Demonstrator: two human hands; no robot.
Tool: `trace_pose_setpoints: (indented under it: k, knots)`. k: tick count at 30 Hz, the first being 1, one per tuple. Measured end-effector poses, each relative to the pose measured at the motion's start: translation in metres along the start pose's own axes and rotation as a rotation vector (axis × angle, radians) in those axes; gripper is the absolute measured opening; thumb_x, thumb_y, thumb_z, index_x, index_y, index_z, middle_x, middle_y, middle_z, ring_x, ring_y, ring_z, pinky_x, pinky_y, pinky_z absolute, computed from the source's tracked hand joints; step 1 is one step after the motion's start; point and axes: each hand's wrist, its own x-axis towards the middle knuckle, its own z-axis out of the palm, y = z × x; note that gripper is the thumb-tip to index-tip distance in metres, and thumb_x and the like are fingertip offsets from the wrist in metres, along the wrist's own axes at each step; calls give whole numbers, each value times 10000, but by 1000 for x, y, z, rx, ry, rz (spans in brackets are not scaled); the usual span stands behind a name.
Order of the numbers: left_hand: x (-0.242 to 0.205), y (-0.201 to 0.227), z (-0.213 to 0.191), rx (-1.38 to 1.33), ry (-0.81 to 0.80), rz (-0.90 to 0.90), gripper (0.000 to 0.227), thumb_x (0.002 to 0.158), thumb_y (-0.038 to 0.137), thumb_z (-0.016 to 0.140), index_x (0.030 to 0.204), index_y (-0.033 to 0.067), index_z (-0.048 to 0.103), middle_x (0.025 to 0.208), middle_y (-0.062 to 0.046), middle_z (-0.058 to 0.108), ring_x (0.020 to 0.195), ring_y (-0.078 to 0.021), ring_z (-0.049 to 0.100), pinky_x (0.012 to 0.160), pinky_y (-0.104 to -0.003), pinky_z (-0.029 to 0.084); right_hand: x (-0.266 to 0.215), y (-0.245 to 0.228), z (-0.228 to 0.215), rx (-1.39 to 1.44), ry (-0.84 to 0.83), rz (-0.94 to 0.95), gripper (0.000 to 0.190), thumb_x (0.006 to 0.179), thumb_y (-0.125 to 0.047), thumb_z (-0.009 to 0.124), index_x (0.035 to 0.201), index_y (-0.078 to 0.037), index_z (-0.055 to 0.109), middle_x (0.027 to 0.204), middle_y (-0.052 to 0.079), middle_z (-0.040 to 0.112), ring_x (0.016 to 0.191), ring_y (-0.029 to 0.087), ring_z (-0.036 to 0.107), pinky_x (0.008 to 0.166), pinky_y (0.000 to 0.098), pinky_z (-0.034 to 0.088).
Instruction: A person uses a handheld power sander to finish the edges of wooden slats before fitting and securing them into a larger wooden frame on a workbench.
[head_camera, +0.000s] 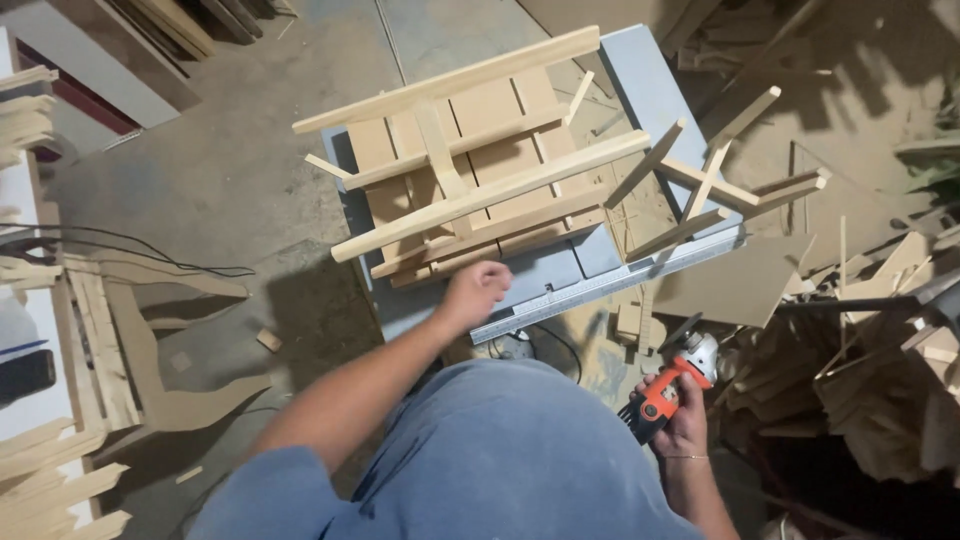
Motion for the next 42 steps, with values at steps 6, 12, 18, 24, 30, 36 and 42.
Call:
trace_pose_setpoints:
  k: [6, 12, 18, 24, 30, 36, 42]
  knots:
    - [-72, 141, -51, 908, 363, 1230, 313, 922, 326, 797, 785, 101, 627, 677, -46, 604, 602, -217, 568, 442, -382, 472, 13, 5, -2, -1, 5, -43, 443, 891, -452, 756, 1052, -54, 646, 872, 121, 720, 781, 254, 722, 761, 423, 610]
    - [15, 112, -83, 1500, 782, 1069, 210, 688, 270, 734, 818, 177, 598, 658, -17, 551, 500, -254, 637, 437, -409, 512, 51, 16, -11, -12, -34, -62, 412, 910, -420, 720, 1138, -87, 638, 973, 189, 752, 824, 356, 768, 797, 564, 639]
    - [12, 196, -104, 1472, 367, 559, 162, 914, 309, 654, 1034, 201, 640, 893, -99, 754, 857, -353, 769, 706, -521, 604, 74, 26, -18, -30, -54, -62, 408, 928, -434, 684, 1103, -67, 654, 980, 169, 758, 859, 326, 773, 829, 504, 631]
    - [14, 275, -129, 1330, 292, 385, 422, 1032, 491, 706, 962, 80, 643, 917, -125, 683, 855, -338, 637, 702, -506, 508, -1, -8, 75, -218, -171, -209, 379, 895, -184, 631, 1236, -64, 518, 855, 190, 644, 767, 315, 680, 757, 419, 589]
    - [48, 274, -149, 1383, 224, 433, 436, 1007, 535, 691, 1011, 101, 654, 997, -132, 700, 922, -386, 636, 677, -537, 495, -32, -33, 151, -916, 69, -279, 540, 748, -128, 722, 1249, -31, 546, 1013, 144, 673, 820, 254, 706, 710, 363, 563]
    - [44, 272, -162, 1343, 135, 488, 347, 962, 509, 716, 1014, 165, 722, 969, -103, 728, 922, -367, 673, 720, -530, 518, -72, -34, 269, -1614, -20, -178, 796, 670, -276, 744, 1405, -128, 476, 1191, 140, 710, 1006, 283, 682, 843, 415, 524]
    - [47, 267, -152, 1333, 73, 552, 353, 939, 486, 744, 1022, 146, 705, 1010, -105, 732, 933, -361, 687, 747, -523, 552, -97, 17, 358, -2132, -226, -370, 870, 688, -473, 750, 1468, -326, 393, 1003, 159, 754, 937, 461, 693, 687, 546, 526]
